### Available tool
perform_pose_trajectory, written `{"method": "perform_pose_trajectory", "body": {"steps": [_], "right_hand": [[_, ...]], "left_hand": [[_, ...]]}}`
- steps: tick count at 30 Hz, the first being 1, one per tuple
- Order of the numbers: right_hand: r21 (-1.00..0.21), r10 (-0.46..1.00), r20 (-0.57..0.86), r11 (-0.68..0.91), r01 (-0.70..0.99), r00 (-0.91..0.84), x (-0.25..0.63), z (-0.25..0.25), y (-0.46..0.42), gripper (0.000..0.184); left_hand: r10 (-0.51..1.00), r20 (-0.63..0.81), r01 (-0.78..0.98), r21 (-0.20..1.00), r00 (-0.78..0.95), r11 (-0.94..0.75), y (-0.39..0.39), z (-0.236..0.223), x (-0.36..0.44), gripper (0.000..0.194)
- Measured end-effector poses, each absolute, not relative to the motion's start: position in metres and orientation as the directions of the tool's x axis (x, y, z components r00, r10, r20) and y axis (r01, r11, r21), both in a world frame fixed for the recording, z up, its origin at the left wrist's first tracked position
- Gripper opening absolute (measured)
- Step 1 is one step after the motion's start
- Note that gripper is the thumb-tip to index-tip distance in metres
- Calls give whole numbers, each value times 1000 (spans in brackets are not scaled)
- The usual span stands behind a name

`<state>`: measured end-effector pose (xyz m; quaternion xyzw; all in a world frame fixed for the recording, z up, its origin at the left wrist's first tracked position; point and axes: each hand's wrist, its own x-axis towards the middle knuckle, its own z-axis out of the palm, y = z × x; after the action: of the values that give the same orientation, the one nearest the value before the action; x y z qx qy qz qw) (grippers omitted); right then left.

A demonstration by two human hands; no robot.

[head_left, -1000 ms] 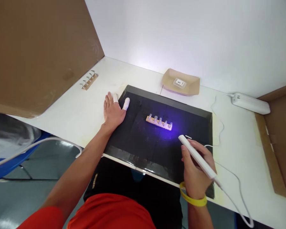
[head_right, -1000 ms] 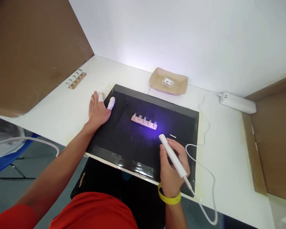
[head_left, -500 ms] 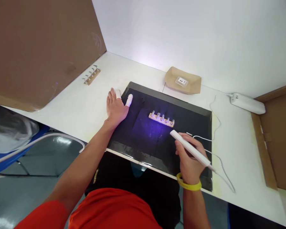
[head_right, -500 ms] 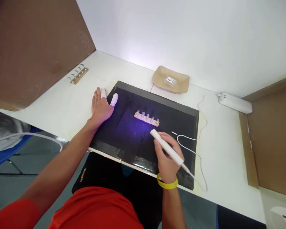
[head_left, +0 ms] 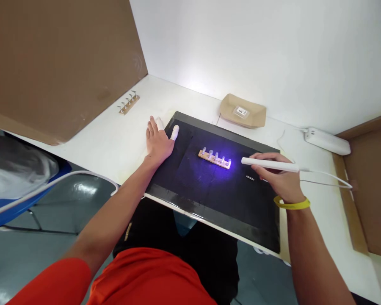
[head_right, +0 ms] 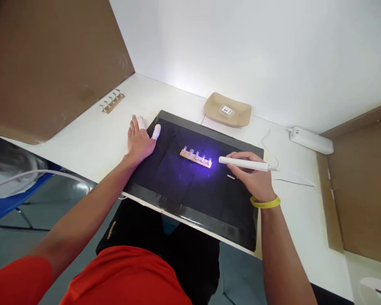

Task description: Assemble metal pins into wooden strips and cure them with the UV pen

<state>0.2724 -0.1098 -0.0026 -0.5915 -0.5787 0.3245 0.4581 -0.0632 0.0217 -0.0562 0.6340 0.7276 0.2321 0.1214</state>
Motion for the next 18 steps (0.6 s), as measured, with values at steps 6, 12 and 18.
{"method": "perform_pose_trajectory", "body": {"steps": [6,12,18], "right_hand": [[-855,977,208,154,495,54,266,26,-93,25],[-842,974,225,193,503,2,260,41,-89,24],[-874,970,244,213,436,16,256,36,-96,22]], "left_hand": [[977,136,872,483,-166,81,21,-55,-61,90],[977,141,876,476,-162,77,20,-54,-61,91],[971,170,860,506,-168,61,20,-55,-62,90]]}}
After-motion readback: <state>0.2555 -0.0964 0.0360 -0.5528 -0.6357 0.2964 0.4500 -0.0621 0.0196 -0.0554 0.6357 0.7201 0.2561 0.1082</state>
